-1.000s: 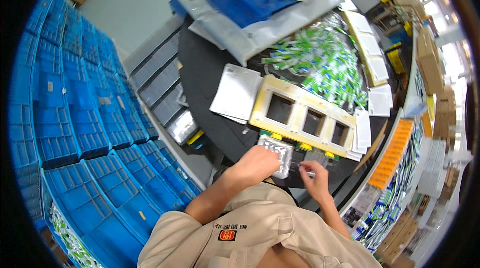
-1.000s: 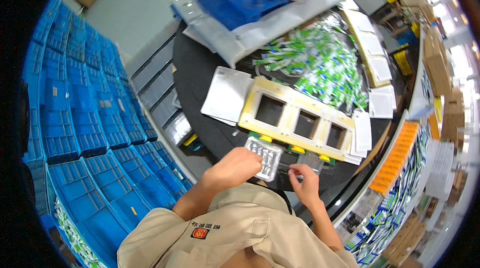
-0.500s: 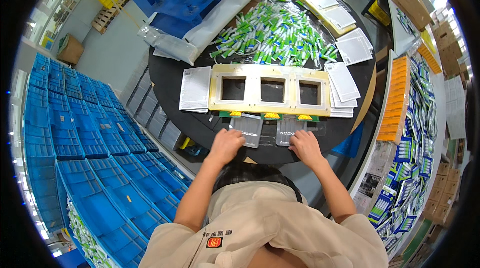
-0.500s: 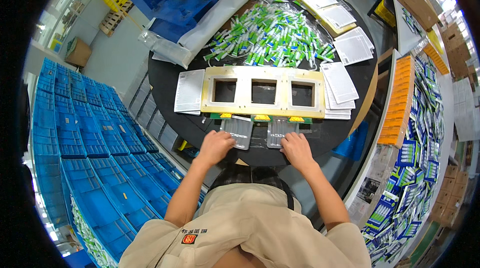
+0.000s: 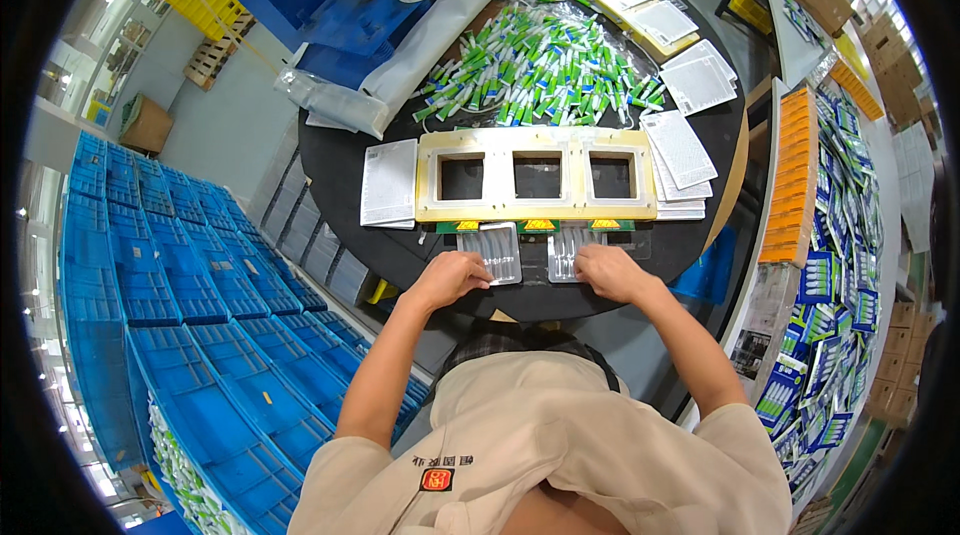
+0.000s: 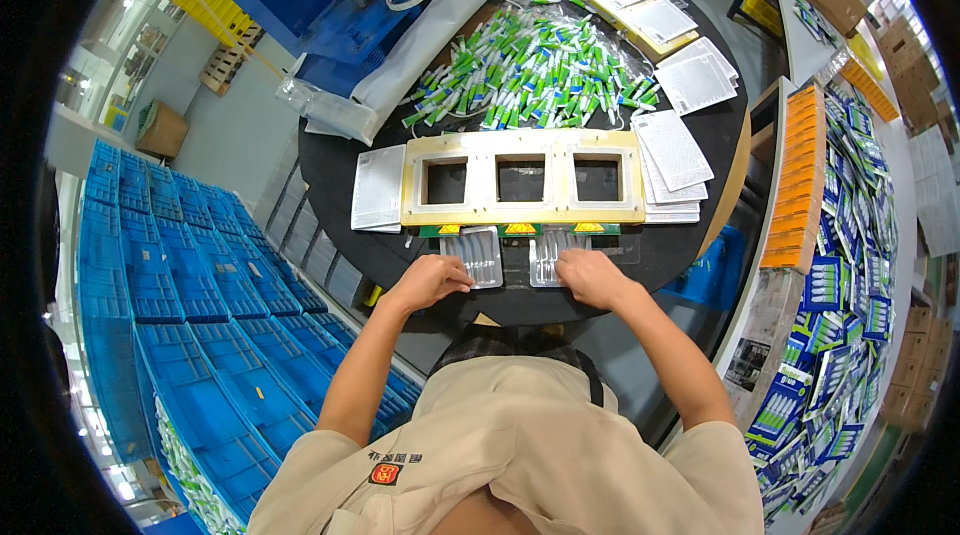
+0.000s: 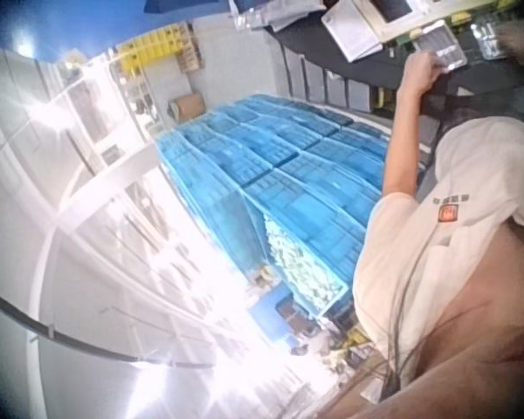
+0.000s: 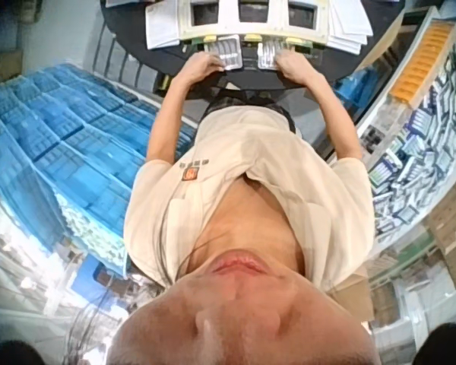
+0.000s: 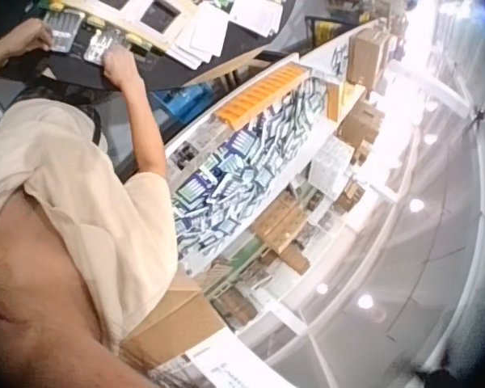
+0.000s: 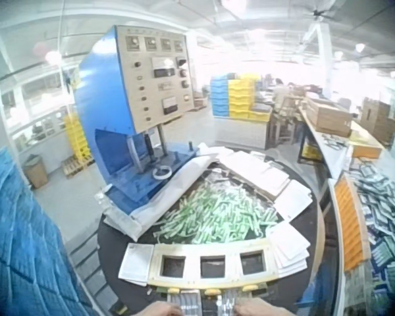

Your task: The person places green cylindrical components into a yellow tray, then covers them with white paper sheets and stacks the completed units. The person repeats this process multiple times, handling components and packaging materials by hand.

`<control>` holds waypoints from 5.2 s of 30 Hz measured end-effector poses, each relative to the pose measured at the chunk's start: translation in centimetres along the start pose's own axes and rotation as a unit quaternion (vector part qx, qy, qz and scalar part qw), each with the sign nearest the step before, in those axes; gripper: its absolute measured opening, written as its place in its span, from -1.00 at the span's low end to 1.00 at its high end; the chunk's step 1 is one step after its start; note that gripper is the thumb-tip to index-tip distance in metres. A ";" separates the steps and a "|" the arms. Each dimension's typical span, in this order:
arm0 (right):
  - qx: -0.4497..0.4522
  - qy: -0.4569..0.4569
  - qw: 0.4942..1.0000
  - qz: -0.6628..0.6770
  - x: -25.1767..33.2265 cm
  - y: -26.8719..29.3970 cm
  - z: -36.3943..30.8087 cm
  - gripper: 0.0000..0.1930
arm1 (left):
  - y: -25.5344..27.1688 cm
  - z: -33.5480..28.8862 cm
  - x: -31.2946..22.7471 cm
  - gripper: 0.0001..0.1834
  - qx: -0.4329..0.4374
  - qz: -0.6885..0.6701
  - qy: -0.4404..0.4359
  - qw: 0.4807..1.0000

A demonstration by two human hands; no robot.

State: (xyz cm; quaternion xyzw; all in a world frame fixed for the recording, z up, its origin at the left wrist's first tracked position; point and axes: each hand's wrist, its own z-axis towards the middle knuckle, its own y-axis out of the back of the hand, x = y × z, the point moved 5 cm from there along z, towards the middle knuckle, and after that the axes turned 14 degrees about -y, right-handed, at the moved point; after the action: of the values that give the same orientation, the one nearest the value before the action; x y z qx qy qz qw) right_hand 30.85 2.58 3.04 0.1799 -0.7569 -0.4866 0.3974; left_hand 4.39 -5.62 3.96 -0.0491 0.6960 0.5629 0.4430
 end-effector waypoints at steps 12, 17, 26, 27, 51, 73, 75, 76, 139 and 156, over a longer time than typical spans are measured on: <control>-0.118 -0.035 0.992 -0.015 5.7 6.0 -3.2 -0.88 | -1.7 0.1 -1.3 -0.85 0.095 0.228 -0.057 0.967; -0.294 -0.021 0.955 0.015 5.4 9.0 2.5 -0.88 | -2.7 -0.7 -2.1 -0.81 0.082 0.252 -0.058 0.962; -0.269 -0.040 0.951 -0.146 3.7 1.7 10.9 -0.96 | -1.7 0.7 0.7 -0.84 0.144 0.131 -0.055 0.979; -0.254 -0.039 0.953 -0.158 3.8 1.6 10.8 -0.95 | -1.6 1.2 0.8 -0.81 0.141 0.130 -0.056 0.980; -0.220 -0.144 0.929 0.261 6.9 3.4 1.0 -0.88 | -2.0 0.2 -1.4 -0.93 0.067 0.221 -0.099 0.968; -0.343 -0.107 0.891 0.278 9.7 4.6 5.8 -0.84 | 13.2 0.6 -1.2 -0.99 -0.230 0.300 0.050 0.924; -0.318 -0.141 0.897 0.273 8.8 5.2 5.7 -0.83 | 11.3 2.2 1.8 -0.92 -0.122 0.321 0.038 0.938; -0.297 -0.170 0.898 0.278 8.3 5.3 5.7 -0.83 | 10.5 2.9 3.2 -0.91 -0.080 0.313 0.040 0.945; 0.080 0.018 0.968 0.238 9.4 1.9 23.4 -0.78 | 3.2 -2.6 7.1 -0.25 -0.545 -0.115 0.165 0.814; 0.063 0.070 0.959 0.266 8.7 1.7 23.9 -0.82 | 2.7 -1.4 8.2 -0.34 -0.562 -0.048 0.168 0.808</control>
State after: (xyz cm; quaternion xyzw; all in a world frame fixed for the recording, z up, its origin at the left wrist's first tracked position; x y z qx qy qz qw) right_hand 7.13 11.77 3.19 0.0304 -0.7768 -0.3004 0.5526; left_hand -2.85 -2.30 0.44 -0.4170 0.3180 0.8167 0.2410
